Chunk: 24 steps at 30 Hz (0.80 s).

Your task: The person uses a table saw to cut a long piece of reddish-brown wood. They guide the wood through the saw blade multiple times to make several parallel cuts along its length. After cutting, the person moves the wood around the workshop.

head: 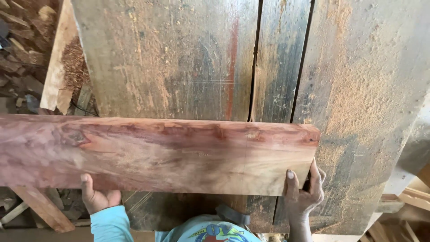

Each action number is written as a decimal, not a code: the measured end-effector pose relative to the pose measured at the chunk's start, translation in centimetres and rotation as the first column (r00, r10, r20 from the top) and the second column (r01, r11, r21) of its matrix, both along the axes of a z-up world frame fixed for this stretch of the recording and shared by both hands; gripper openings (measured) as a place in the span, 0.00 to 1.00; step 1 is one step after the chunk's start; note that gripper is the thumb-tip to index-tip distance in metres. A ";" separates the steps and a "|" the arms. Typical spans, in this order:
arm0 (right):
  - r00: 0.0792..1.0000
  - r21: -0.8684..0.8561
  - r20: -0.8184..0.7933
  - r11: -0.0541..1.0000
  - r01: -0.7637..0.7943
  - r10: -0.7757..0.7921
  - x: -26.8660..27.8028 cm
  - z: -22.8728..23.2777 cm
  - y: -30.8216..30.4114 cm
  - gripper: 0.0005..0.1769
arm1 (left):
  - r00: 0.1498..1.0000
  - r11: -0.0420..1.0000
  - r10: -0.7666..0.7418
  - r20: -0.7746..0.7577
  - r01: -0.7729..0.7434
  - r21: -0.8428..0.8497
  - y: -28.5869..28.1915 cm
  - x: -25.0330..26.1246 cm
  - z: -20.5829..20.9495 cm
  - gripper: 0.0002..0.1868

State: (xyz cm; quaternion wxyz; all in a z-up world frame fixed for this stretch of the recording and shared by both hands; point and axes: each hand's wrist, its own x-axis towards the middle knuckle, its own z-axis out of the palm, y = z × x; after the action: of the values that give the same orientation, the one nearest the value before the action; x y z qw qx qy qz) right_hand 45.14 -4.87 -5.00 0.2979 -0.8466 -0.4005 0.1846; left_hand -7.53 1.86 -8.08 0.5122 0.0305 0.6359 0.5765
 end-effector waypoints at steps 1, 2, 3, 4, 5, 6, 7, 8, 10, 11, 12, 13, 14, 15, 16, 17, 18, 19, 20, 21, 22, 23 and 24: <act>1.000 0.009 -0.011 1.000 0.004 -0.004 -0.1 0.3 0.2 0.36 | 0.999 0.999 -0.035 0.016 0.034 0.012 0.3 0.2 0.3 0.33; 1.000 0.019 -0.012 1.000 0.006 -0.006 -0.3 0.5 0.7 0.36 | 0.999 0.999 -0.037 0.015 0.037 0.022 0.1 -0.3 -0.4 0.33; 1.000 0.028 -0.021 1.000 0.007 -0.006 -0.5 0.9 1.0 0.35 | 0.999 0.999 -0.032 -0.004 0.032 0.022 -0.1 -0.7 -0.9 0.34; 0.999 0.038 -0.031 0.999 0.008 -0.007 -0.7 1.4 1.2 0.34 | 0.999 0.999 -0.027 -0.023 0.027 0.022 -0.5 -1.2 -1.4 0.34; 1.000 0.052 -0.029 0.999 0.012 -0.010 -0.8 1.4 1.6 0.34 | 0.999 0.999 -0.031 -0.021 0.031 0.036 -0.1 -1.0 -1.7 0.34; 0.999 0.068 -0.036 0.998 0.013 -0.010 -0.8 1.6 1.9 0.33 | 0.999 1.000 -0.014 -0.042 0.015 0.027 0.3 -0.9 -1.9 0.34; 0.999 0.080 -0.044 0.997 0.014 -0.010 -0.9 2.0 2.0 0.33 | 0.998 1.000 0.003 -0.063 -0.002 0.015 0.4 -0.7 -1.9 0.34; 0.999 0.091 -0.041 0.996 0.017 -0.013 -0.9 1.6 2.1 0.33 | 0.998 1.000 0.000 -0.060 0.002 0.025 0.8 -0.7 -1.8 0.34; 0.999 0.108 -0.038 0.994 0.036 -0.032 -0.6 0.9 2.1 0.33 | 0.997 0.994 -0.080 -0.023 0.082 0.070 1.2 -0.4 -1.8 0.34; 0.999 0.103 -0.039 0.994 0.039 -0.035 -0.7 0.9 1.7 0.33 | 0.996 0.994 -0.083 -0.023 0.085 0.064 1.0 -1.1 -2.6 0.34; 0.999 0.111 -0.041 0.993 0.038 -0.033 -0.7 0.9 1.1 0.33 | 0.997 0.995 -0.063 -0.038 0.065 0.069 0.7 -1.8 -3.4 0.34; 0.999 0.133 -0.040 0.990 0.038 -0.033 -0.6 0.5 1.2 0.33 | 0.998 0.995 -0.043 -0.050 0.048 0.090 1.1 -2.3 -4.6 0.34; 0.999 0.143 -0.037 0.989 0.042 -0.037 -0.5 0.1 1.0 0.33 | 0.998 0.994 -0.047 -0.048 0.052 0.099 1.5 -1.8 -4.3 0.34; 1.000 0.181 -0.029 0.983 0.016 -0.011 -0.3 -0.2 0.9 0.32 | 0.999 0.994 -0.034 -0.018 0.036 0.103 2.0 -1.2 -3.9 0.34; 1.000 0.218 -0.019 0.976 -0.009 0.014 -0.1 -0.6 0.9 0.32 | 1.000 0.994 -0.021 0.011 0.020 0.106 2.5 -0.7 -3.4 0.34; 1.000 0.235 -0.013 0.972 -0.009 0.013 -0.1 -0.6 0.9 0.32 | 1.000 0.992 -0.023 0.016 0.021 0.124 2.7 -0.6 -3.6 0.34; 0.999 0.270 0.013 0.962 -0.040 0.038 -0.1 -0.7 0.9 0.31 | 1.000 0.992 -0.004 0.012 0.002 0.128 2.9 -0.5 -3.8 0.34; 0.997 0.305 0.041 0.949 -0.073 0.063 -0.1 -0.6 1.0 0.30 | 1.000 0.991 0.016 0.009 -0.017 0.134 3.3 -0.3 -3.9 0.34; 0.997 0.323 0.048 0.943 -0.073 0.061 -0.3 -0.4 0.6 0.30 | 1.000 0.988 0.015 0.015 -0.017 0.153 2.9 -0.2 -3.6 0.34; 0.998 0.310 0.046 0.949 -0.060 0.048 -0.3 -0.2 0.6 0.31 | 1.000 0.983 0.008 0.026 -0.013 0.185 2.9 -0.1 -3.6 0.33; 0.998 0.298 0.044 0.954 -0.047 0.035 -0.3 -0.1 0.8 0.31 | 0.999 0.976 0.001 0.036 -0.009 0.216 3.0 0.1 -3.5 0.33; 0.998 0.321 0.053 0.946 -0.046 0.031 -0.2 -0.2 1.0 0.31 | 0.999 0.971 -0.003 0.045 -0.008 0.240 3.4 0.3 -3.4 0.33; 0.999 0.294 0.039 0.956 -0.018 0.007 -0.1 -0.4 1.3 0.31 | 0.999 0.972 0.007 0.040 -0.016 0.234 3.9 0.5 -3.4 0.33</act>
State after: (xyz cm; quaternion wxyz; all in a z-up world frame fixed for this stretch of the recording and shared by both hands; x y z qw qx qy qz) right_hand 45.03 -3.53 -5.40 0.4119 -0.7937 -0.4342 0.1088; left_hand -7.02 5.79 -11.46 0.5139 0.0757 0.5536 0.6509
